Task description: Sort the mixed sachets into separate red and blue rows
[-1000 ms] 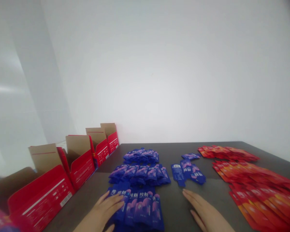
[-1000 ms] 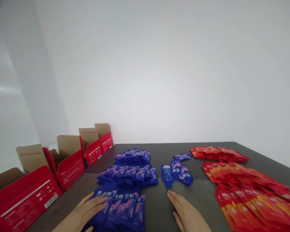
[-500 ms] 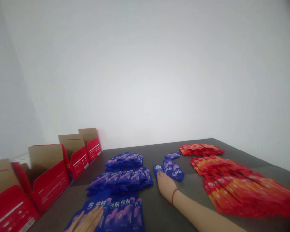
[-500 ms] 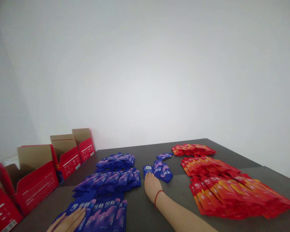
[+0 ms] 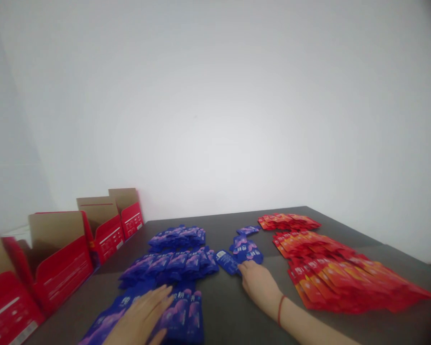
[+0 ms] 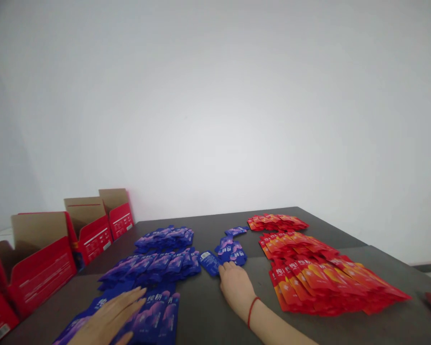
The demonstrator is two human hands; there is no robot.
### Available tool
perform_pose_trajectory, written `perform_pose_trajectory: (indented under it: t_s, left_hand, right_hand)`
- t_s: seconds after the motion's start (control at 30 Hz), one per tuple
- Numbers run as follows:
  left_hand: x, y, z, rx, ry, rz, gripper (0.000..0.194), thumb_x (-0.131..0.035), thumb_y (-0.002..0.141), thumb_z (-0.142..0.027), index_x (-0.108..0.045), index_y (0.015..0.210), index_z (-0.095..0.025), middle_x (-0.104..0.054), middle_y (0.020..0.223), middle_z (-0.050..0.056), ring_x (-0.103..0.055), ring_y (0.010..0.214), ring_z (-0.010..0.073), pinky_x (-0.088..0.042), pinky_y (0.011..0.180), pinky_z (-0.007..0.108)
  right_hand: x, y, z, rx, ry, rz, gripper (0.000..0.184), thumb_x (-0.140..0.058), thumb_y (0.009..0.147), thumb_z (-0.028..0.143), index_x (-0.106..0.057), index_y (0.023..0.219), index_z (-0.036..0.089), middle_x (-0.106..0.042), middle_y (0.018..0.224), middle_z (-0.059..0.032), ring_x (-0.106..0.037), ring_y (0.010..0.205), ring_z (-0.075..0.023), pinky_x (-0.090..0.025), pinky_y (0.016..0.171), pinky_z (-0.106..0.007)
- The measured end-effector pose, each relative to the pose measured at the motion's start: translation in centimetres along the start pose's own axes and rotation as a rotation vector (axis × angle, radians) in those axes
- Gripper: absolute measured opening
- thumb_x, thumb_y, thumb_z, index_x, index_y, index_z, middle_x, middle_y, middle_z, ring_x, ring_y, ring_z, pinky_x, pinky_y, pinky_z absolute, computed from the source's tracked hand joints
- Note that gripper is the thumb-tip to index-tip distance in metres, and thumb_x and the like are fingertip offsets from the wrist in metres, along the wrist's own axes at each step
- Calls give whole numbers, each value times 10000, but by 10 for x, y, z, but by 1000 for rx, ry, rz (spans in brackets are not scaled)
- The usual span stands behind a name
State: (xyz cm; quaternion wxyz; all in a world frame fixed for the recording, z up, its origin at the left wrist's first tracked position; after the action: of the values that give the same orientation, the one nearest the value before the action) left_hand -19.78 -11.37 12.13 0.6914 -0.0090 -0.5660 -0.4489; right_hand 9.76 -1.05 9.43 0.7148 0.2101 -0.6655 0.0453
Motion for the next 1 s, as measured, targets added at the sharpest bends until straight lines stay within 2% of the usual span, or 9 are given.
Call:
perform_pose_trajectory:
  t_s: [0.1, 0.27, 0.4, 0.5, 0.57, 0.67, 0.73, 0.87, 1.0]
  left_hand:
    - [-4, 55, -56, -117, -168, 12, 530, -527, 797, -179, -468, 1316, -268, -532, 1351, -1, -509, 1217, 171, -420, 1013, 286]
    - [-52, 111, -125, -213, -373, 95, 564, -513, 748, -172, -464, 1310, -202, -458, 1415, 45, -431, 1279, 211, -361, 1068, 352]
    - [-72, 122, -132, -60, -438, 170, 724, -496, 684, -129, -366, 1396, -143, -378, 1463, 89, -378, 1315, 249, -342, 1080, 385]
    - [-70, 122, -122, 145, -464, 254, 790, -490, 640, -97, -344, 1416, -114, -314, 1491, 114, -299, 1357, 279, -292, 1102, 426]
    - [-69, 121, -119, 250, -543, 356, 788, -533, 645, -129, -354, 1412, -119, -384, 1452, 134, -359, 1320, 297, -320, 1075, 429]
    - [-72, 121, -125, 350, -794, 490, 498, -578, 703, -243, -589, 1195, -173, -665, 1125, 92, -605, 1028, 271, -465, 880, 352]
    - [-78, 121, -133, 443, -1032, 471, 282, -543, 770, -344, -667, 954, -171, -706, 876, 54, -644, 787, 212, -484, 704, 280]
    - [-99, 118, -151, 606, -1598, 378, 582, -489, 751, -671, -613, 892, -120, -630, 630, 36, -502, 457, 118, -399, 481, 227]
    - [-109, 113, -163, 692, -1889, 375, 758, -633, 563, -749, -588, 959, -106, -616, 639, 31, -511, 471, 116, -410, 503, 234]
  right_hand:
    - [-3, 17, 22, 4, -3, 1, 357, -485, 837, 134, -577, 1182, 117, -624, 1180, -163, -574, 1090, -259, -451, 888, -334]
    - [-12, 44, 33, -63, -1, 60, 352, -355, 850, 17, -637, 1042, 104, -705, 974, -169, -675, 885, -220, -498, 707, -287]
    - [-6, 27, 7, -32, 16, 59, 297, -392, 864, 54, -667, 941, 137, -725, 864, -134, -687, 796, -197, -484, 700, -270]
    - [1, -5, -20, 66, 33, 41, 259, -433, 880, 97, -682, 896, 164, -725, 889, -111, -668, 861, -199, -454, 800, -292]
    - [8, -26, -33, 192, 111, -26, 255, -441, 898, 126, -684, 902, 201, -723, 905, -70, -642, 908, -183, -418, 867, -303]
    - [18, -49, -43, 279, 325, -172, 241, -446, 911, 189, -683, 924, 231, -708, 900, -42, -615, 894, -177, -410, 858, -314]
    - [17, -53, -48, 172, 527, -246, 216, -466, 900, 247, -680, 920, 231, -696, 911, -46, -609, 897, -190, -424, 845, -324]
    - [-6, -53, -54, -249, 1194, -333, 349, -536, 833, 379, -578, 1136, 211, -669, 1014, -68, -633, 923, -213, -482, 834, -337]
    - [-28, -53, -40, -403, 1707, -106, 401, -541, 805, 489, -615, 1071, 197, -693, 965, -86, -665, 849, -221, -521, 757, -334]
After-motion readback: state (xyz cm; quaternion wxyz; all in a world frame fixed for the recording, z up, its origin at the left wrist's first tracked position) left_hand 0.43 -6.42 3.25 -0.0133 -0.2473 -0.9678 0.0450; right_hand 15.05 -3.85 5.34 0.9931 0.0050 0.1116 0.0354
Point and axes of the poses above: each hand's wrist, its own y-axis towards the middle knuckle, its own x-axis out of the back of the hand, z = x × y, the point moved 4 cm from there along y, towards the middle knuckle
